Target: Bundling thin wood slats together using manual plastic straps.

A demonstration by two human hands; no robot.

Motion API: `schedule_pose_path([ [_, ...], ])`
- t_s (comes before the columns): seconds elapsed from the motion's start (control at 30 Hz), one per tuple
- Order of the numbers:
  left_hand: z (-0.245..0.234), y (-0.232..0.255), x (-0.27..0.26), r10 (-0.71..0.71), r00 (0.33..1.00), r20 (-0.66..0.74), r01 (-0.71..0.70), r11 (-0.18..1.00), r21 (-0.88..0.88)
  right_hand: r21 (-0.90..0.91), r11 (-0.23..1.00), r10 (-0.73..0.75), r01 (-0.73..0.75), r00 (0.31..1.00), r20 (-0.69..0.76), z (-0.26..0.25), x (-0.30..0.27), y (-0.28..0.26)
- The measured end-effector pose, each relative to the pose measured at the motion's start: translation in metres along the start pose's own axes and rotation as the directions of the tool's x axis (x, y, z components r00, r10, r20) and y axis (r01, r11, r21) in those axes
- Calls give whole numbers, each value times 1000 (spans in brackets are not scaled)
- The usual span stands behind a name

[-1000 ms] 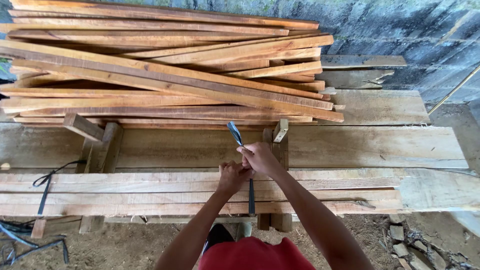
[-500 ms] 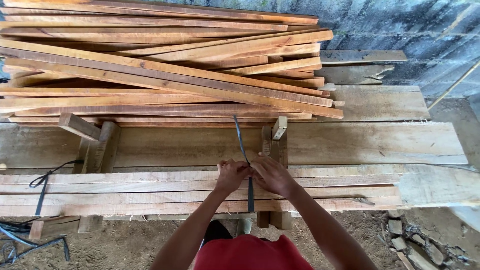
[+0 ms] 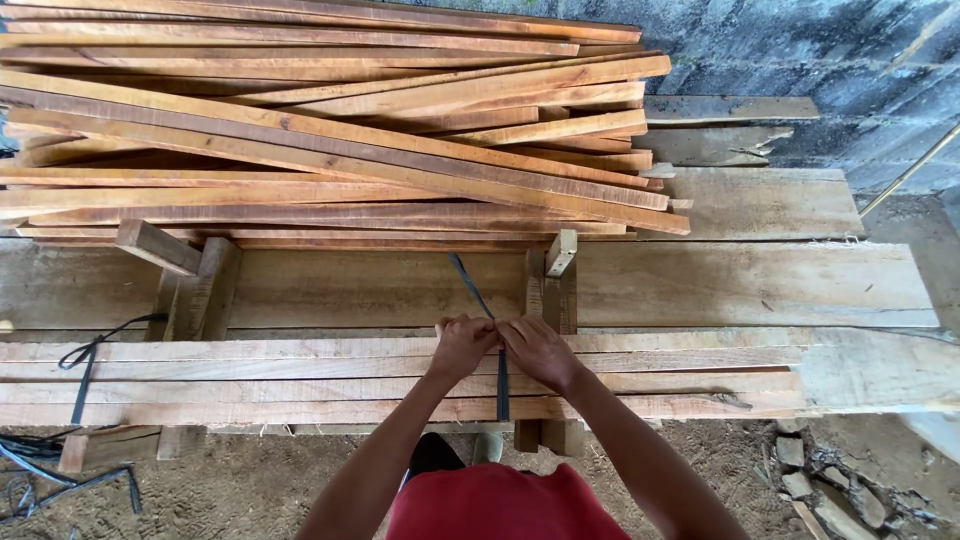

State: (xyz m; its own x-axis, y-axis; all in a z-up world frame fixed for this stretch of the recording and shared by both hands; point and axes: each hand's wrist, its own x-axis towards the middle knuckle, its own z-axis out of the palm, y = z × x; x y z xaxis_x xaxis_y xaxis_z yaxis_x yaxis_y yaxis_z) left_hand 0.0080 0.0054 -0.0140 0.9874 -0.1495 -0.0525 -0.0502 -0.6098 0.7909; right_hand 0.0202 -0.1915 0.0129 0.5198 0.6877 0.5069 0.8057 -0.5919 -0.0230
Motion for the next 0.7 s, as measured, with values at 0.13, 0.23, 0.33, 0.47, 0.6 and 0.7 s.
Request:
schedule_pose_path([
  [0.13,-13,7,-3,26,999,36,-25,1000,-18,-18,999,37,-37,999,20,10,-11,-1],
  [0.23,-16,3,-3,34,995,93,-29,998,-50,89,987,126,-131,990,61,11,-16,2],
  [0.33,-11,-14,-4,50,989,142,-37,995,-94,177,970,157,-167,985,73,11,-16,3],
  [0.47,-26,3,-13,-30,991,129,64,961,-269,201,950,223,-238,970,93,8,-14,0],
  [0.6,-14,-5,-15,-5,999,-35,-2,981,-193,234,907,337,-351,936,100,6,-9,-9],
  [0.7,-17,8,-19,-99,993,-56,77,948,-310,320,830,429,-457,889,159,-8,0,-18],
])
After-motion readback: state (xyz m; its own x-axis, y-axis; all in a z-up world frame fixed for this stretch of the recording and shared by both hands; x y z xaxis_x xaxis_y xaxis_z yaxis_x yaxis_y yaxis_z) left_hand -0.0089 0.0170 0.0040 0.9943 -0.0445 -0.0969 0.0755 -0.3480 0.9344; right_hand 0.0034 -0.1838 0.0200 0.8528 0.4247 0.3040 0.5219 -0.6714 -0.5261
